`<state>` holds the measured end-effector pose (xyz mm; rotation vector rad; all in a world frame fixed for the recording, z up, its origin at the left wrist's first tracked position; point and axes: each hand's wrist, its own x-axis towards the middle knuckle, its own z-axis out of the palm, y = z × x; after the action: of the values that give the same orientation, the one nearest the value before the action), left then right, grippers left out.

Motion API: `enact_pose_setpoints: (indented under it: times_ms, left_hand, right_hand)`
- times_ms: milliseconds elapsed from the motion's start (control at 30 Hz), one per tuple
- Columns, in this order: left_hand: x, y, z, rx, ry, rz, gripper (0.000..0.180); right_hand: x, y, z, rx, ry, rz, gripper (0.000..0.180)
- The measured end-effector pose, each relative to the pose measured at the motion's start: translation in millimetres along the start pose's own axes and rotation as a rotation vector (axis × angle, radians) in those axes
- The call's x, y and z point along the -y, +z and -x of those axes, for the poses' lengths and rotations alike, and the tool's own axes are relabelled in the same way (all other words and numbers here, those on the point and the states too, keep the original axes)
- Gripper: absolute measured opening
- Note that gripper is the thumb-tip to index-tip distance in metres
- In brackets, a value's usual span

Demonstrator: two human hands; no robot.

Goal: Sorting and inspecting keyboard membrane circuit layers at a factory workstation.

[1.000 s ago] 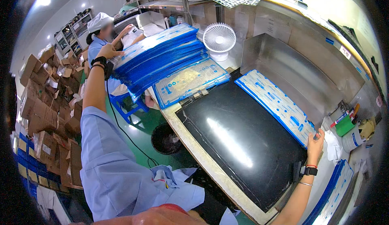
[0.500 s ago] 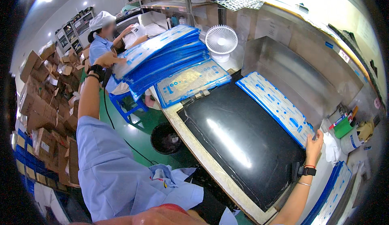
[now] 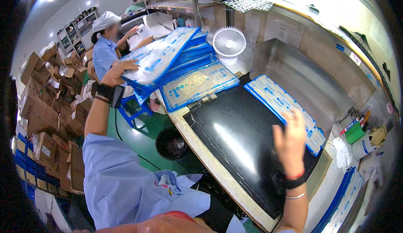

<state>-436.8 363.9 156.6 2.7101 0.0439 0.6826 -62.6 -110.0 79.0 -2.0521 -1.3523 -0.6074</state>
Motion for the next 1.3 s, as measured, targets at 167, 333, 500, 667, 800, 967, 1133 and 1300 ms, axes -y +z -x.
enact_pose_setpoints:
  times_ms: [167,333,500,667,800,967,1133,1300]
  left_hand:
    - [-134.1,107.2,-81.6,-0.476,-0.552,0.696,0.072]
    - [-224.3,171.2,-100.6,-0.572,-0.119,0.695,0.092]
    - [-219.0,210.9,-120.7,-0.16,0.126,1.013,0.105]
    - [-161.0,244.9,-165.3,-0.34,0.162,-0.037,0.094]
    - [-94.7,254.9,-193.8,-0.208,0.024,-0.174,0.084]
    - [-41.5,274.2,-208.3,0.068,-0.202,0.825,0.055]
    - [-76.5,281.3,-177.4,-0.057,-0.378,0.57,0.073]
    - [-142.3,275.3,-118.3,0.465,-0.104,-0.064,0.09]
  right_hand:
    - [118.1,25.9,-34.1,0.04,-0.316,-0.251,0.062]
    - [142.4,33.4,-57.4,-0.063,-0.429,-0.121,0.048]
    - [71.0,2.3,-22.1,-0.144,0.13,-0.601,0.038]
    - [-27.4,-22.3,44.7,-0.116,0.512,-1.026,0.036]
    - [-57.9,-60.7,90.3,-0.161,0.531,-0.958,0.03]
    - [-83.5,-83.4,120.5,-0.164,0.635,-0.971,0.024]
    - [-97.5,-86.6,147.0,-0.362,0.818,-0.947,0.032]
    - [-120.8,-118.2,165.4,-0.477,0.845,-0.901,0.02]
